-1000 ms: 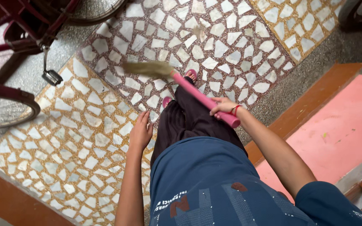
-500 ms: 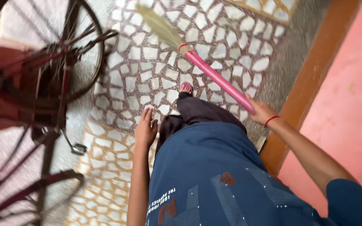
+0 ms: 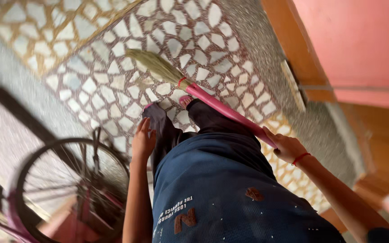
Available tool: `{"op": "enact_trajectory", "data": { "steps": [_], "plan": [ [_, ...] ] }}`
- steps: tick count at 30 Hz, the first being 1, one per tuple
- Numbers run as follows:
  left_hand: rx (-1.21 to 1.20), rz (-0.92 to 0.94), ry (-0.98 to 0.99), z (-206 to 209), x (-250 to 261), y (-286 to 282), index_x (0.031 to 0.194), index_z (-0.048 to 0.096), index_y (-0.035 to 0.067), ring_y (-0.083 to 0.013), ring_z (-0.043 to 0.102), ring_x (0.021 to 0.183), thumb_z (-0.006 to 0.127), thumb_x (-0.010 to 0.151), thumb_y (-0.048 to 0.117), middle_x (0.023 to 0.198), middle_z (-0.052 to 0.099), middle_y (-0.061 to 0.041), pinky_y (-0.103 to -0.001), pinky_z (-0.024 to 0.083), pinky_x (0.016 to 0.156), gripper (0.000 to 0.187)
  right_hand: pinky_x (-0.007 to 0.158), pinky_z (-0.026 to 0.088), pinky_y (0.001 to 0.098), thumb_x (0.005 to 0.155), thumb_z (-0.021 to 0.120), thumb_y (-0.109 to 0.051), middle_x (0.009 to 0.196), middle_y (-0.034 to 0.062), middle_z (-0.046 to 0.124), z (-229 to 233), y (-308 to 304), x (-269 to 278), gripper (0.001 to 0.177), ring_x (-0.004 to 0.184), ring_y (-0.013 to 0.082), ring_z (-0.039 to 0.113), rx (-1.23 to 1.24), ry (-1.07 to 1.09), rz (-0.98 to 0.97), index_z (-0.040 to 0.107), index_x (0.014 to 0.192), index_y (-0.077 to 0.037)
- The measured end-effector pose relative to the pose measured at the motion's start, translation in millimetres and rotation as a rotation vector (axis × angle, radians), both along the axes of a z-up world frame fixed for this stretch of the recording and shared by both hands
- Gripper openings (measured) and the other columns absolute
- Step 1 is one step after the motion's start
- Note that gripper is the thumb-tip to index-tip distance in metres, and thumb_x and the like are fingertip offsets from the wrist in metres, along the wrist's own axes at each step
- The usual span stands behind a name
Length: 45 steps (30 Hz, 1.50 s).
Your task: The person sweeps a patterned tiled floor with a broom, moving around a parked bicycle and motorcycle to reach different areas.
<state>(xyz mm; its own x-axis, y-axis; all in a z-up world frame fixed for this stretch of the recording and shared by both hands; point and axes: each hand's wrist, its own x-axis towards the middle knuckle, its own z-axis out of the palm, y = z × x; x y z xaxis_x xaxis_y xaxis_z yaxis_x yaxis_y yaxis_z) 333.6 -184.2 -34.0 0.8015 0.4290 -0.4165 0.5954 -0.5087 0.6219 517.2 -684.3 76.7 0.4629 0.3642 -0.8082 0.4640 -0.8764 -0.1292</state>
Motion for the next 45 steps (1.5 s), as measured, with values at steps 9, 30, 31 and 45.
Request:
{"op": "enact_trajectory", "data": {
  "steps": [9,30,31,45],
  "plan": [
    [0.052,-0.618,0.062,-18.6,59.8,154.5,0.141,0.056,0.010,-0.0367,0.070,0.103,0.068,0.091,0.014,0.150,0.055,-0.010,-0.049,0.057,0.087,0.052,0.081,0.055,0.0421,0.079,0.070,-0.006,0.114,0.0192,0.064,23.2,67.1,-306.5,0.095,0.091,0.0333,0.067,0.166,-0.193,-0.813,0.025,0.161,-0.018],
    [0.023,-0.995,0.128,-64.9,-11.3,219.1,0.143,0.054,0.007,-0.0343,0.068,0.113,0.067,0.093,0.017,0.153,0.050,-0.013,-0.045,0.055,0.096,0.053,0.064,0.062,0.0407,0.061,0.075,-0.015,0.092,0.0183,0.074,-108.7,323.1,-345.2,0.093,0.069,0.0309,0.073,0.294,0.293,-1.357,0.045,0.149,-0.012],
    [-0.007,-0.960,0.166,-65.5,-19.9,221.4,0.143,0.054,0.007,-0.0328,0.070,0.111,0.066,0.093,0.017,0.153,0.051,-0.013,-0.045,0.055,0.095,0.053,0.066,0.061,0.0392,0.062,0.079,-0.015,0.093,0.0181,0.074,-111.8,335.4,-339.4,0.091,0.072,0.0291,0.073,0.368,0.207,-1.236,0.047,0.147,-0.009],
    [-0.067,-0.876,0.116,-9.5,-131.6,241.8,0.143,0.054,0.005,-0.0301,0.072,0.107,0.064,0.094,0.012,0.151,0.053,-0.017,-0.043,0.059,0.089,0.050,0.059,0.060,0.0299,0.075,0.075,0.000,0.108,0.0108,0.072,9.5,320.4,-506.4,0.101,0.072,0.0123,0.067,0.712,0.226,-1.945,0.028,0.163,-0.015]
  ]
}}
